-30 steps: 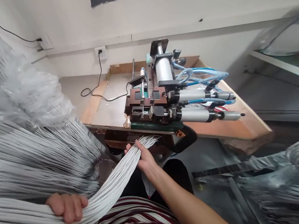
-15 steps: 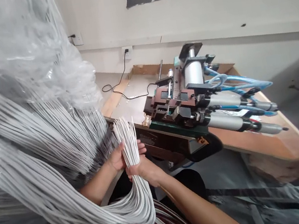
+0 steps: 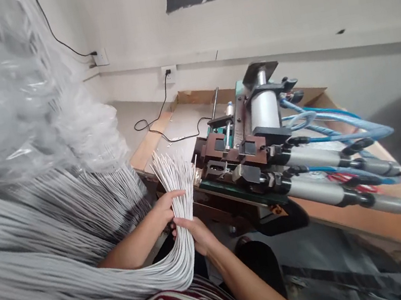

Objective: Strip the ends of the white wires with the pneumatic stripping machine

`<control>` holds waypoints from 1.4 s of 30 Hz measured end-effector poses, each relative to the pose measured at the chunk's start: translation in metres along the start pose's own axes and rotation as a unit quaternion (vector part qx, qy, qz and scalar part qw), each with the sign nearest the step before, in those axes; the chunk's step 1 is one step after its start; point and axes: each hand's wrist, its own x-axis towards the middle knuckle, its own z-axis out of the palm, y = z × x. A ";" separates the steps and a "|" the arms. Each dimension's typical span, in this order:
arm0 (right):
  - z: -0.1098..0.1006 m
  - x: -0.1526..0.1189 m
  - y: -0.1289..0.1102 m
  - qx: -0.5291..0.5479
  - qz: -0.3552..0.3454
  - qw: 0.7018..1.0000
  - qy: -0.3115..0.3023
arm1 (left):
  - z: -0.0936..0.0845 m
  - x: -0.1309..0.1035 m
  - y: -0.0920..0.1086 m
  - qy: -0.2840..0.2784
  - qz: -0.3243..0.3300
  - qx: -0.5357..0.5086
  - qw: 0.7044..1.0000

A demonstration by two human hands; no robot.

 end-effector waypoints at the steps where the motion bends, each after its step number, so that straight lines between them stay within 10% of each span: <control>1: -0.002 0.001 0.004 0.017 0.003 1.000 0.008 | -0.004 0.002 -0.003 0.002 -0.013 -0.002 1.000; 10: -0.002 -0.006 0.016 0.008 -0.024 0.998 0.053 | -0.007 0.001 -0.019 0.009 -0.066 0.024 0.997; 27: 0.037 -0.058 0.005 -0.340 -0.228 0.904 0.121 | 0.029 -0.087 -0.018 0.069 0.227 0.061 0.970; 37: -0.002 -0.003 0.010 -0.297 -0.175 0.936 0.065 | 0.010 -0.019 -0.016 0.112 0.076 0.063 0.989; 42: -0.008 -0.009 0.008 -0.271 -0.171 0.945 0.067 | 0.013 -0.010 -0.019 0.148 0.111 0.080 0.979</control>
